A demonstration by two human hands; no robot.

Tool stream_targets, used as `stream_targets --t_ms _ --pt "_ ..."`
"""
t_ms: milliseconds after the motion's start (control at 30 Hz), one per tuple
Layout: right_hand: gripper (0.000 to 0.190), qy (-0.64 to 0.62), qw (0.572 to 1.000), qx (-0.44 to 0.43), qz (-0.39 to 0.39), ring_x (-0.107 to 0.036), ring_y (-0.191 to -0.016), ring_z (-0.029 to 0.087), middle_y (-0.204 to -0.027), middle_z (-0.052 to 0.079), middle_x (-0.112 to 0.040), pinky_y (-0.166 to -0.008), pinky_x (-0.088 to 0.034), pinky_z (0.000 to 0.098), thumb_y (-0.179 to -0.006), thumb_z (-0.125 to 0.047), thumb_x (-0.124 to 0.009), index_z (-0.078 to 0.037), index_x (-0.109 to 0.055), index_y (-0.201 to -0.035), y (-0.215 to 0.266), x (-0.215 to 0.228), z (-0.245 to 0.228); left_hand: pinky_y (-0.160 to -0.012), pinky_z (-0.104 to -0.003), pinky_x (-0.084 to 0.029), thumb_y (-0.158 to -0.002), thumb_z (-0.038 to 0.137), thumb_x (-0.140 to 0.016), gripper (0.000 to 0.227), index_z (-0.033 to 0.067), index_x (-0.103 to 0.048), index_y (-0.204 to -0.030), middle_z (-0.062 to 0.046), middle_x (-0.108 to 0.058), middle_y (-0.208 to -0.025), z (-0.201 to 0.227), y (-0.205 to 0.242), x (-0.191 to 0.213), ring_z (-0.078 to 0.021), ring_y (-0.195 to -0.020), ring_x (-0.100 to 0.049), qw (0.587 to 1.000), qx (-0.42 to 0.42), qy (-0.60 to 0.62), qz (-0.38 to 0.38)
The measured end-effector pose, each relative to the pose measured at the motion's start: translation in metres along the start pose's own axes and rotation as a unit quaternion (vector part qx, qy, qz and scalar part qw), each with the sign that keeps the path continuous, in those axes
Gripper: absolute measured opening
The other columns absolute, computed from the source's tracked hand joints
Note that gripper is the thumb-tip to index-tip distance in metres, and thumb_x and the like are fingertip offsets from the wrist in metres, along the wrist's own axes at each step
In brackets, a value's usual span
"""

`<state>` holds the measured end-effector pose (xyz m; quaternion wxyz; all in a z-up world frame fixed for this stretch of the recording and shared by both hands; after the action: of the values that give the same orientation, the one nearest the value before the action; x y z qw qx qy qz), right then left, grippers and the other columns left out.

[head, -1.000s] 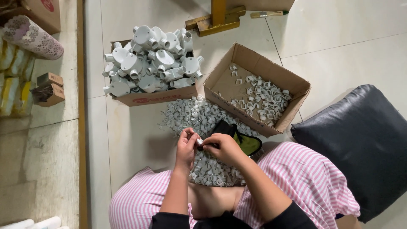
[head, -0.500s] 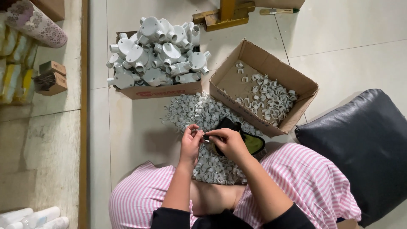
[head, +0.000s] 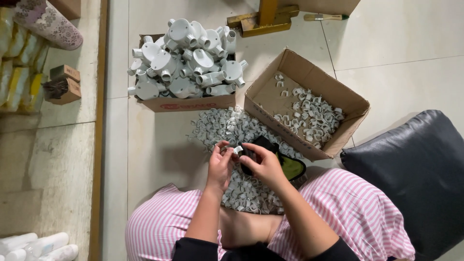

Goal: The person sits on the floor and assembles small white plastic components by hand. They pick up individual pieces from a pile and fit them together, occasionally using a small green tool to assist with the assembly process.

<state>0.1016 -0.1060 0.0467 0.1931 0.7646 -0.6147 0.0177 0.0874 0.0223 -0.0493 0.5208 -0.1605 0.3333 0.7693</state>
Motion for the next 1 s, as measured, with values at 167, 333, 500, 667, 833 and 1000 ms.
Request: stream_targets --t_ms 167,333,500,667,833,1000 --pt "0.026 0.042 0.996 0.074 0.022 -0.06 -0.071 0.019 -0.083 0.009 -0.065 -0.059 -0.048 0.029 -0.072 -0.017 -0.066 -0.013 -0.065 -0.098 -0.008 0.007 0.003 -0.054 -0.022 -0.05 -0.081 0.002 -0.057 0.015 0.0048 -0.049 -0.094 -0.005 -0.055 -0.065 0.016 0.014 -0.024 -0.011 -0.055 -0.057 0.997 -0.009 -0.058 -0.04" --pt "0.034 0.058 0.99 0.116 -0.048 -0.06 -0.08 0.031 -0.09 0.019 -0.063 -0.064 -0.048 0.0367 -0.069 -0.009 -0.064 -0.005 -0.061 -0.102 -0.004 0.004 -0.027 -0.051 -0.023 -0.049 -0.078 0.004 -0.062 0.012 0.0028 -0.053 -0.086 -0.005 -0.056 -0.063 0.025 0.01 -0.015 -0.0106 -0.053 -0.056 0.987 -0.062 -0.141 -0.035" --pt "0.023 0.035 0.994 0.1 0.026 -0.056 -0.062 0.018 -0.073 0.01 -0.063 -0.054 -0.044 0.0304 -0.068 -0.017 -0.07 -0.013 -0.066 -0.091 -0.013 0.014 0.001 -0.06 -0.025 -0.052 -0.076 0.007 -0.065 0.016 0.0021 -0.054 -0.087 -0.008 -0.06 -0.066 0.043 0.025 -0.039 -0.0133 -0.059 -0.061 0.974 -0.083 -0.204 -0.054" --pt "0.014 -0.27 0.948 -0.02 0.168 -0.049 -0.05 0.008 -0.062 0.003 -0.059 -0.038 -0.035 0.0157 -0.081 -0.023 -0.058 -0.009 -0.059 -0.079 -0.011 0.06 -0.001 -0.057 -0.023 -0.047 -0.077 0.022 -0.064 0.008 0.0158 -0.06 -0.08 0.001 -0.062 -0.056 0.05 0.025 -0.038 -0.0102 -0.052 -0.059 0.876 -0.131 -0.463 -0.033" --pt "0.062 -0.459 0.856 -0.088 0.222 -0.045 -0.052 0.009 -0.067 0.001 -0.053 -0.04 -0.027 0.0145 -0.072 -0.069 -0.037 -0.012 -0.053 -0.09 -0.023 0.088 0.063 -0.065 -0.029 -0.047 -0.073 0.034 -0.06 0.009 0.0312 -0.062 -0.082 0.01 -0.061 -0.064 0.0 0.005 -0.002 -0.0122 -0.064 -0.061 0.673 -0.038 -0.736 -0.057" --pt "0.014 -0.459 0.862 -0.102 0.191 -0.047 -0.048 0.005 -0.068 0.0 -0.058 -0.042 -0.034 0.012 -0.078 -0.015 -0.065 -0.01 -0.057 -0.088 -0.025 0.074 0.055 -0.07 -0.039 -0.045 -0.063 0.025 -0.066 0.02 0.0259 -0.065 -0.083 -0.003 -0.057 -0.075 -0.035 -0.002 0.016 -0.0268 -0.078 -0.059 0.517 -0.029 -0.846 -0.129"
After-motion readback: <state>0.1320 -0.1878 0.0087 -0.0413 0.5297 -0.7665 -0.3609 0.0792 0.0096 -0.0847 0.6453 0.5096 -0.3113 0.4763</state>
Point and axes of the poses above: each hand's wrist, its own y-axis away from the middle knuckle, its own x-axis out of the back of the hand, z = x × y, the point moved 9 cm from there along -y, towards the middle knuckle
